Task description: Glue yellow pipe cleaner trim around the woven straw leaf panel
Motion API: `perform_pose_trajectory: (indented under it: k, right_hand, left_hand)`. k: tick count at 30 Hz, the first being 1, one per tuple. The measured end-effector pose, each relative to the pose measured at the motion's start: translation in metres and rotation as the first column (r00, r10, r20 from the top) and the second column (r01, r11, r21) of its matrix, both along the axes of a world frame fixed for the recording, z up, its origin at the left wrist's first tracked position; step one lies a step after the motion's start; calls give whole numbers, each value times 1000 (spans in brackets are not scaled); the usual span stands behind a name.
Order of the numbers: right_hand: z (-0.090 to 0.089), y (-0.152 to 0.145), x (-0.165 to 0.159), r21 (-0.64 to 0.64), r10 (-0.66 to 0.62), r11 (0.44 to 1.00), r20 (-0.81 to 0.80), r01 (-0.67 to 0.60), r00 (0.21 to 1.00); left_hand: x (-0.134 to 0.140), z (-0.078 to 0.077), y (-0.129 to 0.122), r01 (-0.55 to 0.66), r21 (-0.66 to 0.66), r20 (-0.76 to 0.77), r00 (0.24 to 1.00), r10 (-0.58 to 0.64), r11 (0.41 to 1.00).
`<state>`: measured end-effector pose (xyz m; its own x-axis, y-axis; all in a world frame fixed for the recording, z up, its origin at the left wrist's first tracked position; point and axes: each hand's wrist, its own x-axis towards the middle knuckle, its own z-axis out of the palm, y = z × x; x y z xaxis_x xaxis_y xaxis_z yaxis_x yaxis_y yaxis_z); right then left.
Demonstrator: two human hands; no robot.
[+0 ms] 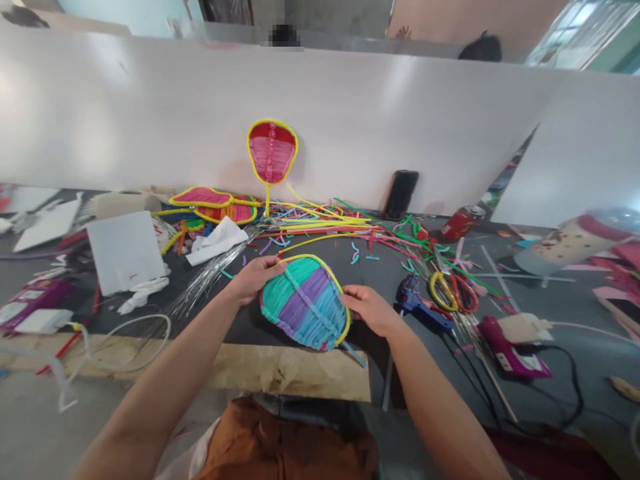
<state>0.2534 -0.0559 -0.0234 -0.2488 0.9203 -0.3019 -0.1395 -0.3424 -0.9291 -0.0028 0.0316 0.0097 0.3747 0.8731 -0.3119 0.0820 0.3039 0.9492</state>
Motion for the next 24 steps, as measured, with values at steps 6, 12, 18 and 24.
perform_pose_trajectory:
  k: [6,12,18,24]
  right_hand:
    - [2,-2,-2,-13,57,998,82,-56,995]
    - [2,-3,-6,152,38,984,336,-93,941]
    - [-8,1,-1,340,-277,933,468,118,839]
    - [7,8,10,394,-373,893,383,216,845]
  left_hand:
    - [-7,-8,6,75,-25,-113,991,-77,997]
    - [-6,-20,5,41,310,-222,975,30,950]
    - [-7,-26,2,270,633,-495,862,111,725]
    - [-4,-34,0,336,790,-522,808,274,513]
